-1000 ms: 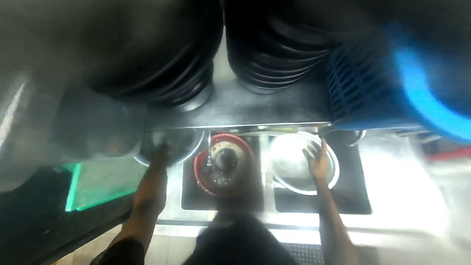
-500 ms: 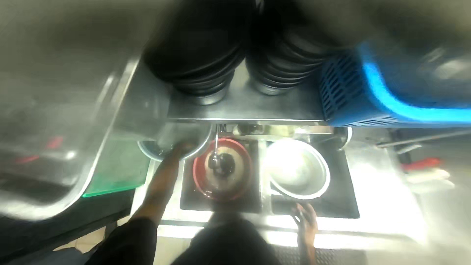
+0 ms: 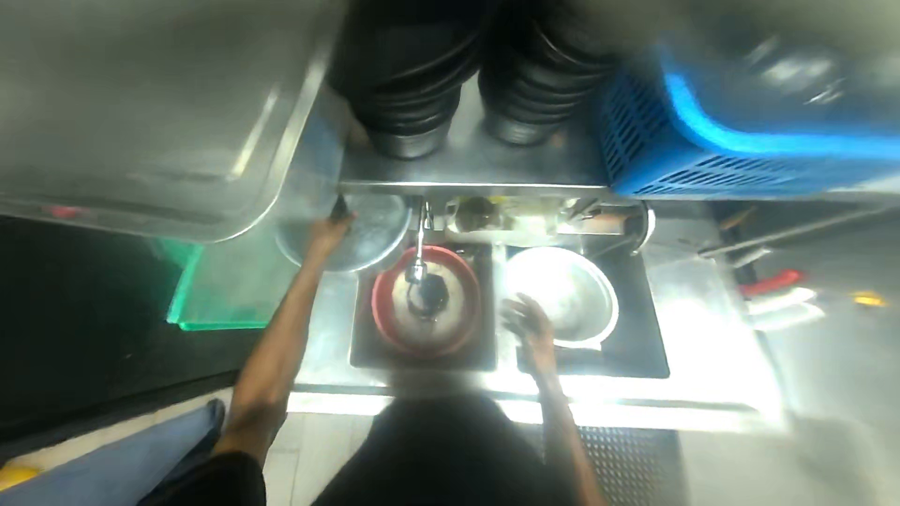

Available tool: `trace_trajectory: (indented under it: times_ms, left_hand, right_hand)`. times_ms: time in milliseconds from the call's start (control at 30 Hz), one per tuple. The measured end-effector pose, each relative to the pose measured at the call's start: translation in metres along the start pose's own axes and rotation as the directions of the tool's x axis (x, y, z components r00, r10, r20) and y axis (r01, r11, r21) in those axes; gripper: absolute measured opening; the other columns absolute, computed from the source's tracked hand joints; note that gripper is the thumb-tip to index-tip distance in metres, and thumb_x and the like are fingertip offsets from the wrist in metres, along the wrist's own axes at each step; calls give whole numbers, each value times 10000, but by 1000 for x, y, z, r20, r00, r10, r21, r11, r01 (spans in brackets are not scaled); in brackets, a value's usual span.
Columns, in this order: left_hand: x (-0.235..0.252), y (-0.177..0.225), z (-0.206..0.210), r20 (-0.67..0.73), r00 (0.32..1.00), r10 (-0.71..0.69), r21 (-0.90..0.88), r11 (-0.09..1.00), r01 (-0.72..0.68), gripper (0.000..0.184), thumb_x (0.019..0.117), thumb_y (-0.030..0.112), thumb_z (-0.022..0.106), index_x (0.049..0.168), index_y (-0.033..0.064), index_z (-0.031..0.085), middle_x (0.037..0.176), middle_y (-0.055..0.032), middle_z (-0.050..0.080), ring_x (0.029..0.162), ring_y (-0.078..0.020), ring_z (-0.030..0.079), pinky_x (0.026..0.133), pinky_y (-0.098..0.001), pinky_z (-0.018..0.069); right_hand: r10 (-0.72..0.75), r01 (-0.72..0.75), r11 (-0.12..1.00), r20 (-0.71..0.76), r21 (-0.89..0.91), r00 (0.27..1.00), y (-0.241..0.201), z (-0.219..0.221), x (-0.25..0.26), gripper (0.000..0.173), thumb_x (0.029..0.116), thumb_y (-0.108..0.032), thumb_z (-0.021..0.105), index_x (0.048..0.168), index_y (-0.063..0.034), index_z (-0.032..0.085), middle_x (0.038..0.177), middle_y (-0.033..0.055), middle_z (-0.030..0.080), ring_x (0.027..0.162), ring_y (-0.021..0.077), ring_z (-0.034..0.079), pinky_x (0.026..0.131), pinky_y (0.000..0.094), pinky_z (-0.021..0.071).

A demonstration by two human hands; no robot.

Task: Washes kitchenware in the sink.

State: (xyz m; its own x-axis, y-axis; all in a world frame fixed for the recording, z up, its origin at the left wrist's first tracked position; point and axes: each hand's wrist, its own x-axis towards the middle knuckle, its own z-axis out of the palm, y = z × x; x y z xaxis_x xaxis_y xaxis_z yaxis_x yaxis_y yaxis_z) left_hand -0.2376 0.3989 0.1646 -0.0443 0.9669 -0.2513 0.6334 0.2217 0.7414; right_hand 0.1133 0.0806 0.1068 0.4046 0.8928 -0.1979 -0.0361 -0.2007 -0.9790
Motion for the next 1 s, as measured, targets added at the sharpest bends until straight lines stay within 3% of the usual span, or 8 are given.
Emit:
trace_trajectory:
  times_ms: [133, 233, 333, 400, 600, 733, 867, 1000]
  left_hand:
    - [-51, 35, 19, -62, 920, 387, -33, 921, -389, 359, 930, 192, 749, 1188, -12, 607, 1110, -200, 664, 989, -284, 672, 890, -486, 566]
    - [-119, 60, 54, 136, 871, 471, -80, 882, -465, 322, 887, 146, 784, 1151, 62, 620, 1115, -149, 668, 928, -258, 685, 799, -481, 601]
    - [-158, 67, 92, 467, 709, 529, -200, 844, -498, 508, 851, 267, 829, 1281, 91, 622, 1311, -112, 625, 1149, -202, 654, 983, -432, 578]
    - [-169, 68, 101, 504, 643, 577, -258, 811, -525, 613, 846, 349, 825, 1369, 121, 602, 1349, -84, 615, 1219, -176, 608, 1061, -408, 520]
    - [-105, 44, 42, 211, 859, 467, -278, 871, -405, 429, 962, 222, 728, 1358, 120, 600, 1320, -66, 655, 1096, -184, 684, 920, -415, 599]
    - [-19, 6, 5, 70, 985, 161, -173, 974, -147, 481, 1047, 350, 577, 1470, 127, 532, 1476, -94, 564, 1347, -243, 546, 1119, -495, 458]
    - [50, -21, 8, 115, 980, -165, 148, 978, 147, 508, 1061, 187, 555, 1478, -76, 433, 1491, -326, 449, 1392, -448, 429, 1137, -586, 344]
    - [111, -92, 41, 202, 978, -57, 494, 868, -51, 612, 1082, 375, 490, 1444, -117, 450, 1436, -363, 490, 1367, -480, 471, 1164, -563, 355]
  right_hand:
    - [36, -70, 983, 192, 169, 981, -41, 74, 5, 527, 1009, -126, 633, 1490, -17, 449, 1335, 143, 650, 1102, 288, 704, 854, 462, 646]
    - [199, -338, 785, 306, 519, 931, -58, 111, 5, 520, 1081, -201, 487, 1567, -99, 332, 1440, 185, 564, 1193, 384, 648, 903, 585, 597]
    - [351, -460, 520, 311, 720, 883, -59, 119, 18, 511, 1090, -489, 362, 1463, -153, 458, 1296, 155, 629, 1077, 326, 669, 850, 544, 585]
    - [415, -450, 394, 282, 801, 865, -54, 106, 34, 540, 1073, -528, 357, 1311, -83, 549, 1141, 169, 687, 954, 280, 706, 783, 458, 613]
    - [495, -349, 334, 152, 876, 855, -72, 44, 101, 588, 1022, -622, 404, 1280, -116, 554, 1154, 157, 684, 1054, 322, 696, 864, 505, 601]
    - [329, -196, 332, 81, 923, 941, -77, 3, 186, 935, 903, -859, 284, 1451, -114, 422, 1395, 229, 554, 1269, 436, 569, 1013, 667, 496]
    - [568, -210, 544, -172, 812, 805, -42, -17, 225, 902, 921, -850, 251, 1602, -259, 208, 1581, 170, 382, 1346, 425, 496, 993, 659, 493]
    - [591, -276, 598, -182, 753, 786, -1, -16, 195, 647, 1064, -591, 338, 1544, -158, 353, 1367, 213, 569, 1095, 387, 660, 855, 564, 577]
